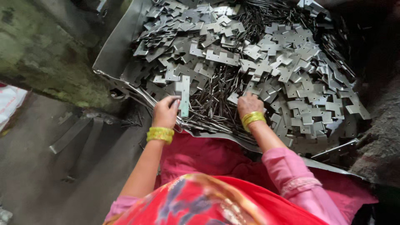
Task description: The person sits on the floor and sorts small metal brackets and pins from a large bin, picking them up by hand and placing them into a separate pile. The task involves repetitive hand movements to separate and organize the metal components.
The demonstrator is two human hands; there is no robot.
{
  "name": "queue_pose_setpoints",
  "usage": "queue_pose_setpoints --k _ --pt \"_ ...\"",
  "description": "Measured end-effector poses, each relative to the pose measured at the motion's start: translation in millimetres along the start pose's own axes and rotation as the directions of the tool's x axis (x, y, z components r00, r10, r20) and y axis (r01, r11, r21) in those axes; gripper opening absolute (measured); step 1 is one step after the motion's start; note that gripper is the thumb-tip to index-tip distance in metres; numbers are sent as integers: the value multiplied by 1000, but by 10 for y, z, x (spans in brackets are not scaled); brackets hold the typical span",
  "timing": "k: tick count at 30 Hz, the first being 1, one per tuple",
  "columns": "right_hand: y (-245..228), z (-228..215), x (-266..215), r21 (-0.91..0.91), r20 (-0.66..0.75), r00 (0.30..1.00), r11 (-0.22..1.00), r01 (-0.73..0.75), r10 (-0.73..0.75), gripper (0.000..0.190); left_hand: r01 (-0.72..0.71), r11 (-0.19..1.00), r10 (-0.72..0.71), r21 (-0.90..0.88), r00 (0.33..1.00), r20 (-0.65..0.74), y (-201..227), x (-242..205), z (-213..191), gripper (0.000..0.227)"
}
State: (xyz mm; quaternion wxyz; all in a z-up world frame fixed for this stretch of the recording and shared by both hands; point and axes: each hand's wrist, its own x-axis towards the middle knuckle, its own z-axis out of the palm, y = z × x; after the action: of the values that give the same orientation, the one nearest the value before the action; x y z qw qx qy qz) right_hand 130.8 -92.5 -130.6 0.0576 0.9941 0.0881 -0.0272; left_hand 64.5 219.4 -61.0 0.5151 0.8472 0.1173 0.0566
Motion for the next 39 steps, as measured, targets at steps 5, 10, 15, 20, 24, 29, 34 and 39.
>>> queue_pose_setpoints --k 5,10,15,20,24,29,34,39 --pt "189 48 -177 1 -68 987 990 144 -143 13 -81 983 84 -162 996 10 -77 -207 177 19" --pt "174 -157 -485 130 -242 970 991 39 -6 12 60 961 -40 -270 996 78 266 -246 533 28" --pt "461 -186 -902 727 -285 939 682 79 194 9 -29 963 48 -269 997 66 459 -276 861 31" --pt "637 78 -992 720 359 918 -676 -159 166 23 115 905 51 -409 926 373 727 -323 1502 22" --pt "657 73 -990 479 474 868 -871 -112 149 51 63 957 111 -284 824 555 1026 -477 1834 19" --pt "595 -82 -1047 362 416 908 -925 -120 45 49 -415 910 391 9 864 318 1089 -730 1906 35" --pt "336 -72 -958 603 310 932 -797 -40 188 37 -263 944 300 -201 936 183 859 -1141 1917 59" --pt "-130 -414 -902 687 245 931 -726 31 272 37 94 941 10 -325 952 305 702 -1041 1667 34"
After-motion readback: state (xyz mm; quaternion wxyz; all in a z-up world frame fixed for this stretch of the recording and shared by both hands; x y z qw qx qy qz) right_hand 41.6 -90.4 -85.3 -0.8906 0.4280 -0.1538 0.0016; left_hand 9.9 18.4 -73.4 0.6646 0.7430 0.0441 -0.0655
